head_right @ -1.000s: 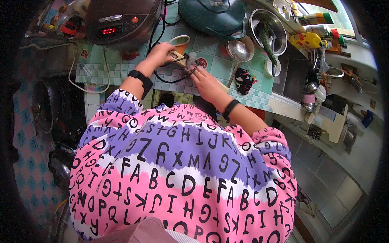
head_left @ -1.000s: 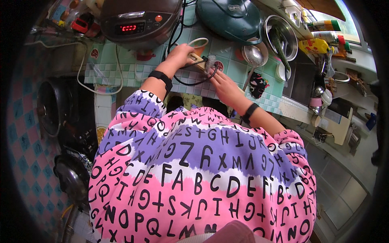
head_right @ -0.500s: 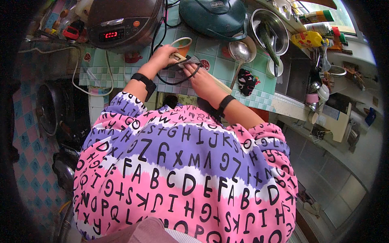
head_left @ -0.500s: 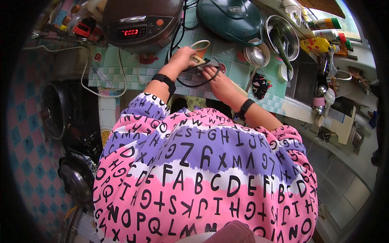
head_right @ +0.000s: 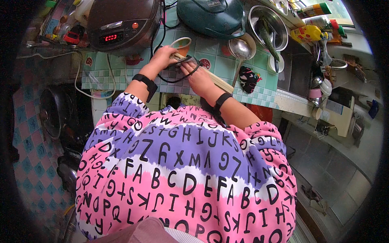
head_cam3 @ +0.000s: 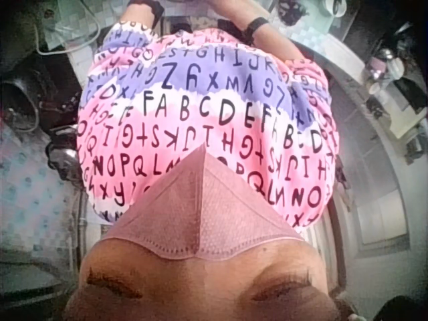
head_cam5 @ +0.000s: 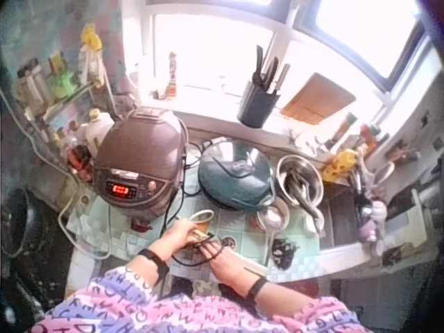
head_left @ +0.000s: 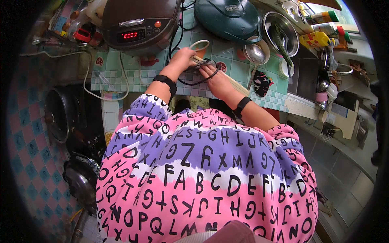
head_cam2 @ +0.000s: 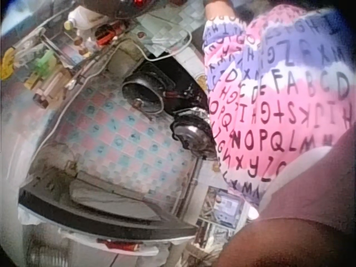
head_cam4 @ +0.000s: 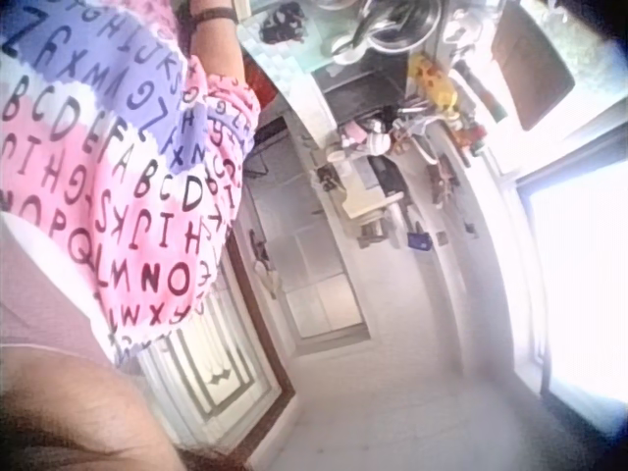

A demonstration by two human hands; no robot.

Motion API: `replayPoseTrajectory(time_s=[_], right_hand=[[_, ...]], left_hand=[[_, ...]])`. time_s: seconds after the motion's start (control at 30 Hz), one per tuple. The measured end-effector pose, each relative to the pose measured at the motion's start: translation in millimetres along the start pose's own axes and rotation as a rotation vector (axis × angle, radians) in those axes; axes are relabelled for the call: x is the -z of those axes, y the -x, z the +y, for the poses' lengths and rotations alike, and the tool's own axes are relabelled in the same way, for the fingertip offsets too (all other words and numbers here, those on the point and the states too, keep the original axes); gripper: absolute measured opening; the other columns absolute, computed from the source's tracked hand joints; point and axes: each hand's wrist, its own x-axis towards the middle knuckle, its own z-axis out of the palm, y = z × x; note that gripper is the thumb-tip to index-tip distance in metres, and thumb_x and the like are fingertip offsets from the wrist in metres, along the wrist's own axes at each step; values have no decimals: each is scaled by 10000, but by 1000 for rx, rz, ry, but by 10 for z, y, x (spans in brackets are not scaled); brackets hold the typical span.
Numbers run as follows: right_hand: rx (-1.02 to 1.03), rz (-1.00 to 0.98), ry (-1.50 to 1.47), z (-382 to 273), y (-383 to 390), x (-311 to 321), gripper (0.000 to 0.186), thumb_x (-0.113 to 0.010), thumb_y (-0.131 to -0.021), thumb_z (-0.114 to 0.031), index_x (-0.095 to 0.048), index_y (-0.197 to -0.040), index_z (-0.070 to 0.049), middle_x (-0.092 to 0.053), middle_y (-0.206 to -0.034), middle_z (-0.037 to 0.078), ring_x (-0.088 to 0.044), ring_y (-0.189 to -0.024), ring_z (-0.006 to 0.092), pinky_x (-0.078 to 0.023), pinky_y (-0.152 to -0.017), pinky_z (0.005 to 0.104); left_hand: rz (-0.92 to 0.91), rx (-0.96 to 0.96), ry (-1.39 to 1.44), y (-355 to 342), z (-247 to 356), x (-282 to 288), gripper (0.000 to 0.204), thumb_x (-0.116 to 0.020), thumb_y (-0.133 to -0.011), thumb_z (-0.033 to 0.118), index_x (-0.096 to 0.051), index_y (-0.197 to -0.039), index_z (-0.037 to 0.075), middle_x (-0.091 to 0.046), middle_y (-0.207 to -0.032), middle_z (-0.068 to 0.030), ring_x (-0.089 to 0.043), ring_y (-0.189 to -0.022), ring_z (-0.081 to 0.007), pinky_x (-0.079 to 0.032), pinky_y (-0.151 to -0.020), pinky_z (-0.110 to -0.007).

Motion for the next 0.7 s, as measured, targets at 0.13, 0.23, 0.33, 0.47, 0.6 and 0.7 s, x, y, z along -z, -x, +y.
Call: replayPoseTrajectory(time_s=[0.13, 0.23, 0.33, 0.47, 0.6, 0.7], right_hand=[[0, 56, 81, 69, 475, 70, 506, -551, -813, -46, -524, -1312, 37, -462, -1452, 166, -412, -1365, 334, -352, -1141, 398], [-160, 62, -102, 88, 1030, 261, 477, -581, -803, -7, -555, -1279, 18, -513, -1403, 163, -466, -1315, 349, -389, -1112, 412], [-332, 216, -180, 71, 1297, 436, 466, -620, -778, 43, -588, -1241, -2, -574, -1326, 159, -532, -1231, 359, -437, -1055, 412], [-466, 471, -202, 52, 1160, 498, 458, -647, -765, 60, -607, -1215, -17, -616, -1249, 155, -567, -1159, 359, -464, -1003, 400], [-361, 363, -294, 37, 803, 317, 556, -689, -740, 30, -575, -1278, -49, -600, -1278, 150, -557, -1188, 358, -460, -1020, 416], [-285, 234, -280, 49, 668, 218, 602, -671, -715, 35, -544, -1296, -57, -565, -1321, 156, -525, -1229, 378, -432, -1056, 443]], left_hand=[[-7, -1, 13, 10, 4, 14, 402, -824, -703, 130, -708, -1084, 70, -666, -1035, -176, -637, -993, -367, -514, -857, -421], [9, -42, 28, 7, 4, 23, 401, -826, -701, 130, -712, -1080, 70, -671, -1015, -176, -643, -976, -365, -518, -847, -425], [6, -44, 17, 1, 10, 33, 400, -822, -704, 130, -711, -1084, 71, -672, -1016, -175, -643, -974, -362, -519, -848, -425], [3, -11, 28, 5, 27, 37, 403, -836, -675, 126, -722, -1060, 94, -665, -1026, -165, -626, -1006, -364, -511, -886, -429], [18, -62, 13, 22, 38, 48, 389, -818, -705, 128, -716, -1075, 66, -668, -1010, -167, -641, -969, -357, -516, -857, -418], [18, -48, 27, 33, 39, 50, 383, -820, -699, 135, -720, -1064, 77, -665, -1008, -168, -636, -974, -360, -514, -866, -421]])
